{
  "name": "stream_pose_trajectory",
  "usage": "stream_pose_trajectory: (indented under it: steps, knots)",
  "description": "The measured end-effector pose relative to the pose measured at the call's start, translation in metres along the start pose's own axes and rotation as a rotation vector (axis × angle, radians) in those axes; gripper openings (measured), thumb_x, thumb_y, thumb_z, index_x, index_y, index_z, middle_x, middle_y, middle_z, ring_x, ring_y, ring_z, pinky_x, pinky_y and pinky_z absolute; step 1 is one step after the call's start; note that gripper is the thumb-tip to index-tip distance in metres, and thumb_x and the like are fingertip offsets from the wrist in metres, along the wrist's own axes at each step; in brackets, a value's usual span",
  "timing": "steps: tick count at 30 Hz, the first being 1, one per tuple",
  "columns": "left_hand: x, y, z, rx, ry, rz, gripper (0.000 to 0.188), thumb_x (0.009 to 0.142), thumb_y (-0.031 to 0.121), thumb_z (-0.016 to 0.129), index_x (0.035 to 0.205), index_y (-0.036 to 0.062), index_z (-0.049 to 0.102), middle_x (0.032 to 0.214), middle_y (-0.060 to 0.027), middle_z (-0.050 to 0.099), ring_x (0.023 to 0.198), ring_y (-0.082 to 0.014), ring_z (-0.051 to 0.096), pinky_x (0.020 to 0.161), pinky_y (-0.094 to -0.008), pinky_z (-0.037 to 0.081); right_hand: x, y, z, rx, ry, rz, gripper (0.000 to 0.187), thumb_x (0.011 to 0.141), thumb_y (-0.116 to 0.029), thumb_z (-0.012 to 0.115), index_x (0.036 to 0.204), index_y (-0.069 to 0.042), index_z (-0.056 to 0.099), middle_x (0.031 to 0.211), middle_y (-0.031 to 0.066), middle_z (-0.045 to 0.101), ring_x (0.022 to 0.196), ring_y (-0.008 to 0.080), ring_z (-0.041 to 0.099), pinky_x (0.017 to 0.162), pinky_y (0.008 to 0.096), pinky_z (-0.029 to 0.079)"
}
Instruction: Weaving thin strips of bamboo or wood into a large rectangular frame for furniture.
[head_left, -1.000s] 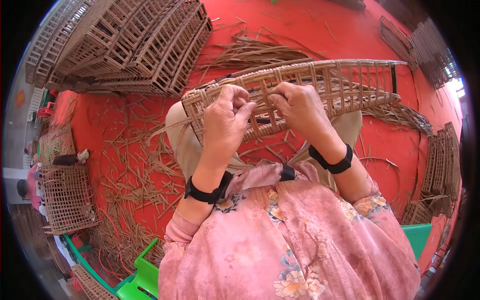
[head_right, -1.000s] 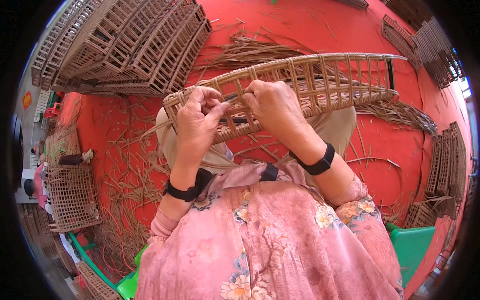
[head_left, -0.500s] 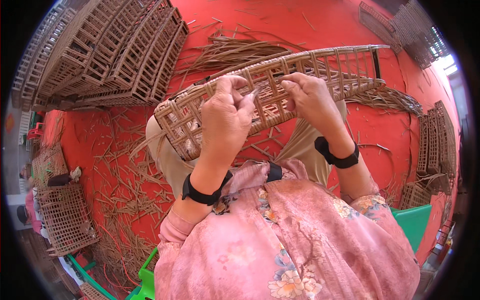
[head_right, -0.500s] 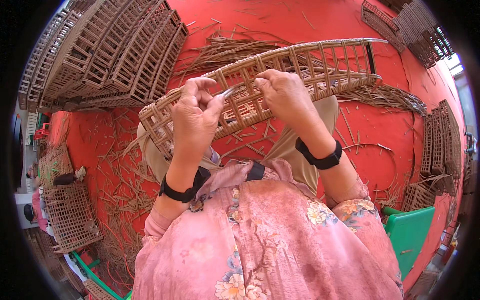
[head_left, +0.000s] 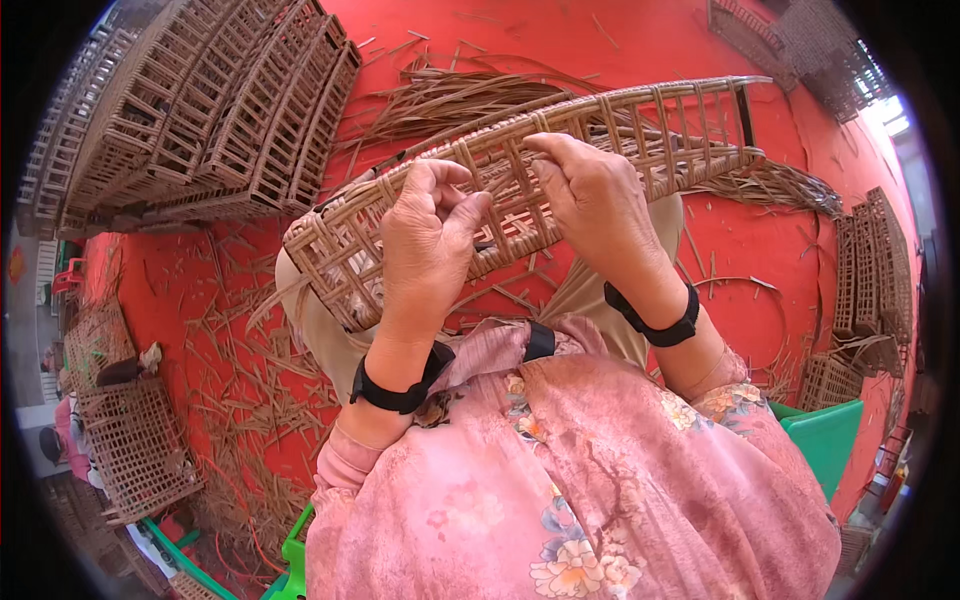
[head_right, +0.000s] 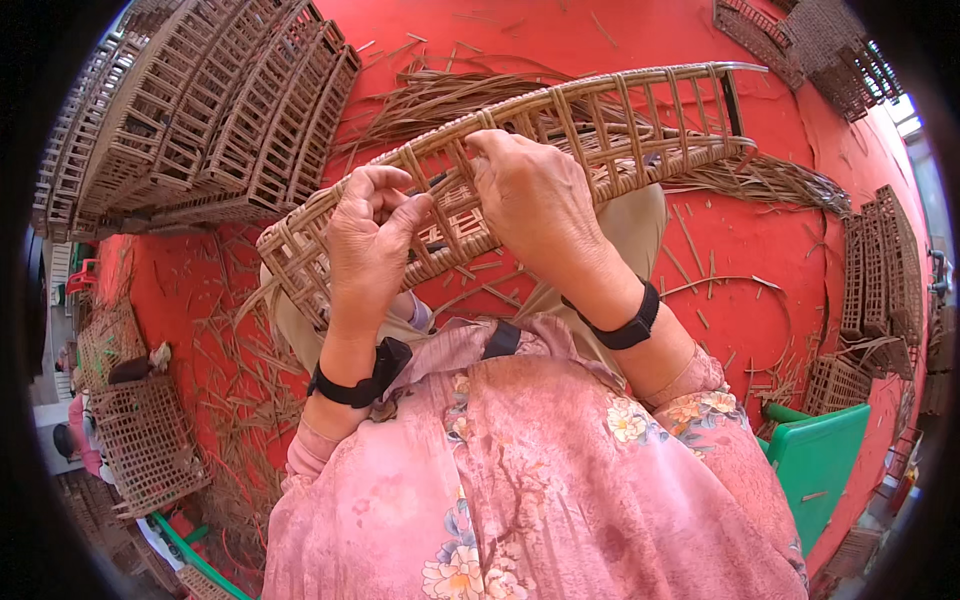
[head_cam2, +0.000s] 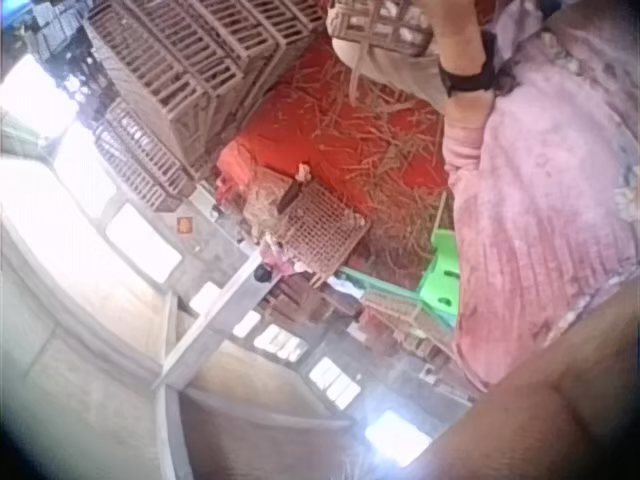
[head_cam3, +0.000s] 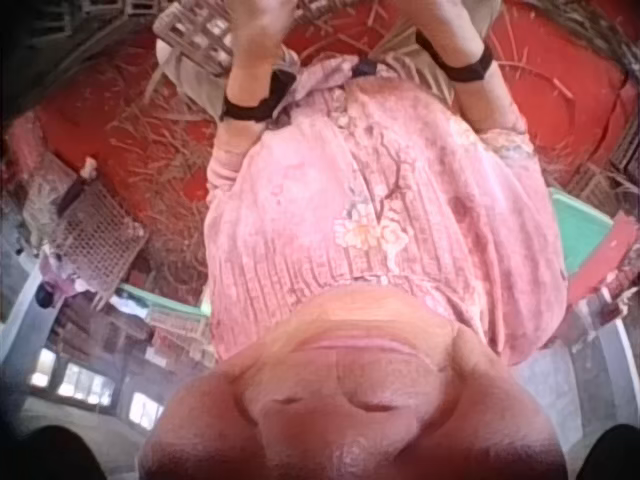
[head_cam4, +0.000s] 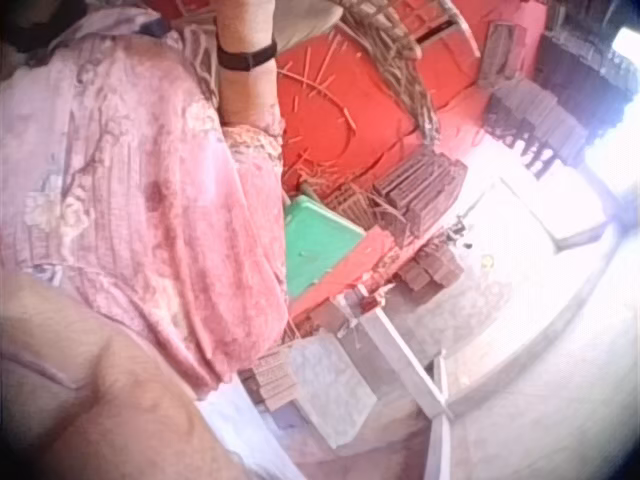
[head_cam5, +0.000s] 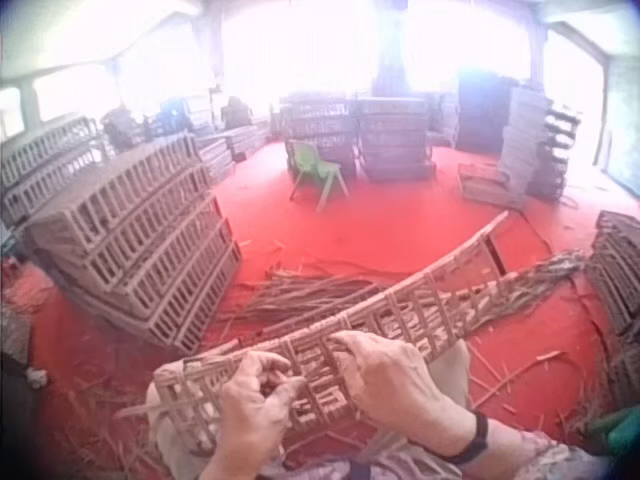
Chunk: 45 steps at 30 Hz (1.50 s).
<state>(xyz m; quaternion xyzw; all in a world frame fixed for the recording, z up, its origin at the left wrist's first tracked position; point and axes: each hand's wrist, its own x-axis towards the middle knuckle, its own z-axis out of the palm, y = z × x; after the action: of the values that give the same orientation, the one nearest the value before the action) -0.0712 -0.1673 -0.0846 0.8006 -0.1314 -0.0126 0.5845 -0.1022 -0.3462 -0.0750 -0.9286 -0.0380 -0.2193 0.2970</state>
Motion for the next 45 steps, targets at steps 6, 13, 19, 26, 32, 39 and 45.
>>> stream_pose_trajectory:
  steps: [6, 13, 19, 26, 32, 39, 45]
  knots:
    - [0.002, -0.001, 0.002, -0.012, 0.016, 0.011, 0.019, 0.086, 0.001, 0.071, 0.101, 0.0025, 0.059, 0.075, -0.002, 0.06, 0.068, -0.0073, 0.057, 0.065, -0.0241, 0.05, -0.002, -0.008, 0.003, 0.005, -0.077, -0.019, 0.034, 0.091, -0.006, 0.05, 0.124, 0.002, 0.053, 0.097, 0.0265, 0.067, 0.088, 0.0433, 0.065, 0.077, 0.0502, 0.051]
    - [0.002, 0.003, 0.006, 0.028, 0.024, 0.043, 0.017, 0.085, 0.002, 0.071, 0.098, 0.0042, 0.061, 0.071, -0.0059, 0.063, 0.064, -0.0119, 0.059, 0.062, -0.0294, 0.05, -0.006, 0.006, 0.014, 0.164, -0.04, 0.006, 0.03, 0.091, -0.005, 0.058, 0.121, -0.005, 0.056, 0.094, 0.02, 0.07, 0.084, 0.0396, 0.068, 0.072, 0.0445, 0.054]
    - [0.009, 0.018, 0.024, 0.256, 0.123, 0.324, 0.02, 0.087, 0.004, 0.071, 0.105, 0.0046, 0.062, 0.078, -0.0061, 0.063, 0.067, -0.0144, 0.06, 0.064, -0.0296, 0.051, -0.009, 0.003, -0.023, 0.264, 0.194, 0.177, 0.016, 0.087, -0.003, 0.067, 0.103, -0.005, 0.065, 0.082, 0.0093, 0.07, 0.071, 0.016, 0.069, 0.063, 0.0285, 0.054]
    - [0.03, 0.024, 0.049, -0.208, -0.277, 0.191, 0.032, 0.091, 0.007, 0.068, 0.12, 0.0006, 0.059, 0.082, -0.0025, 0.066, 0.072, -0.0073, 0.059, 0.067, -0.024, 0.049, -0.008, 0.018, -0.05, 0.638, 0.268, 0.266, 0.028, 0.088, 0.0, 0.067, 0.115, -0.003, 0.064, 0.084, 0.0016, 0.071, 0.072, 0.0045, 0.063, 0.064, 0.0212, 0.051]
    - [0.017, 0.032, 0.049, 0.107, -0.004, 0.154, 0.025, 0.087, 0.003, 0.066, 0.111, 0.0003, 0.058, 0.07, -0.003, 0.061, 0.064, -0.0077, 0.057, 0.064, -0.0255, 0.048, -0.006, 0.042, -0.029, 0.384, 0.213, 0.253, 0.032, 0.089, -0.002, 0.063, 0.121, -0.004, 0.061, 0.092, 0.0113, 0.074, 0.076, 0.0176, 0.071, 0.066, 0.0286, 0.054]
    - [0.027, 0.027, 0.052, 0.148, -0.083, 0.146, 0.025, 0.087, 0.003, 0.065, 0.11, 0.0031, 0.056, 0.072, -0.0111, 0.064, 0.065, -0.0282, 0.067, 0.062, -0.0384, 0.051, -0.01, 0.033, -0.023, 0.019, -0.018, 0.234, 0.039, 0.093, -0.008, 0.054, 0.131, -0.003, 0.052, 0.099, 0.0203, 0.071, 0.088, 0.0377, 0.069, 0.076, 0.0443, 0.054]
    - [0.024, 0.028, 0.052, 0.184, -0.085, 0.087, 0.02, 0.088, 0.0, 0.065, 0.106, 0.0018, 0.057, 0.073, -0.0035, 0.059, 0.067, -0.0102, 0.055, 0.063, -0.0271, 0.047, -0.007, 0.033, -0.021, 0.038, -0.064, 0.271, 0.041, 0.093, -0.008, 0.055, 0.133, -0.002, 0.05, 0.097, 0.0239, 0.07, 0.087, 0.0415, 0.067, 0.076, 0.0473, 0.052]
